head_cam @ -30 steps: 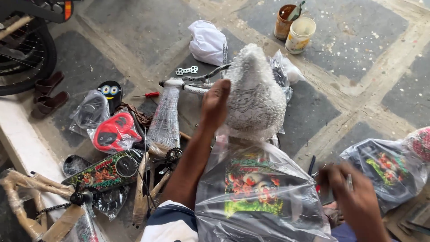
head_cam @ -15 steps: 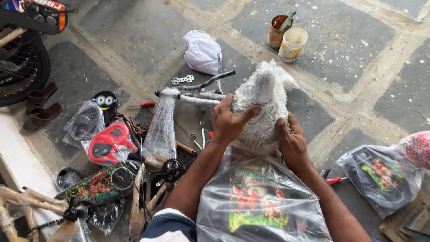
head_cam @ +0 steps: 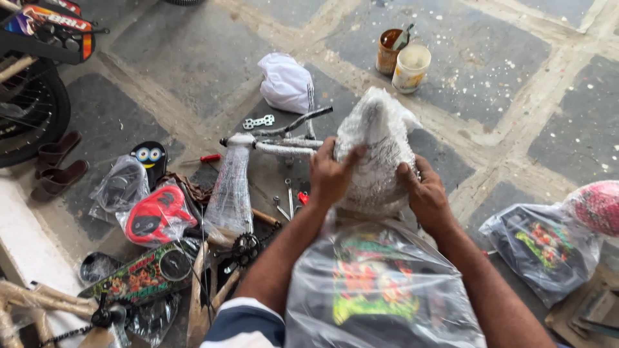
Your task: The person is assembling a bicycle by tightening bolts on the handlebars and other components using a wrench. They are sitting on the ground surrounded by bicycle parts and tools.
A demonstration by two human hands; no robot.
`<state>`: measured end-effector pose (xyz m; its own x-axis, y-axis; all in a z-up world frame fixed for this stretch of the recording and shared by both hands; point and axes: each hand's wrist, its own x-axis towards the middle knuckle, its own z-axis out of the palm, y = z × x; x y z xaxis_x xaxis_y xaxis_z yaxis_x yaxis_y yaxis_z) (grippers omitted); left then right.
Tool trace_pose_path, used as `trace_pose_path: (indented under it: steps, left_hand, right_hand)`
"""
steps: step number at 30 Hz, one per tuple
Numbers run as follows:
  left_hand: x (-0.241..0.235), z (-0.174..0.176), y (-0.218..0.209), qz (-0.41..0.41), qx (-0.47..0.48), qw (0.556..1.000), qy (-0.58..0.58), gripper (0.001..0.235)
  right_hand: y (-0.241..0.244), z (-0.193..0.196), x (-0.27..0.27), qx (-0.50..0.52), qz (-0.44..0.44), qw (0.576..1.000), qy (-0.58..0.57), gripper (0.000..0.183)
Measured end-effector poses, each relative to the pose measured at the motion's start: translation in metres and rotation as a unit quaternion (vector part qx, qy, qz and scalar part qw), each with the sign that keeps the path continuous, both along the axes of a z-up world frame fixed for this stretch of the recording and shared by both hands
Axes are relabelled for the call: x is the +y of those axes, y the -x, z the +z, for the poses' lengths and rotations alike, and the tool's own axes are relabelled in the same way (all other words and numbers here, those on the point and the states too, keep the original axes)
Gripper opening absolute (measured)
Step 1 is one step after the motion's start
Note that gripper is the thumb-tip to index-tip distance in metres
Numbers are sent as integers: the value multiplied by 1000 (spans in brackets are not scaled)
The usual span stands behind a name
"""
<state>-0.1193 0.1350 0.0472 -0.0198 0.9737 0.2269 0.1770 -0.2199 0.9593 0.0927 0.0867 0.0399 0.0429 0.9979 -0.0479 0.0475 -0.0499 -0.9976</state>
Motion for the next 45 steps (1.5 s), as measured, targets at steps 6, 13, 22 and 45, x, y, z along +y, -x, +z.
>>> trace_pose_path:
  steps: [6, 13, 22, 45]
  left_hand:
    - [26, -58, 49, -187, -250, 946, 91, 71]
    - [-44, -68, 35, -199, -134, 969, 68, 81]
    - [-54, -51, 19, -166, 70, 975, -133, 62]
    - [-49, -13, 15, -217, -306, 919, 122, 56]
  right_hand:
    - [-27, -21, -25, 49, 10, 997, 52, 56]
    - [-20, -16, -18, 85, -1, 995, -59, 50]
    - [-2, -18, -24, -73, -83, 994, -18, 64]
    - [-59, -42, -60, -40, -60, 996, 51, 65]
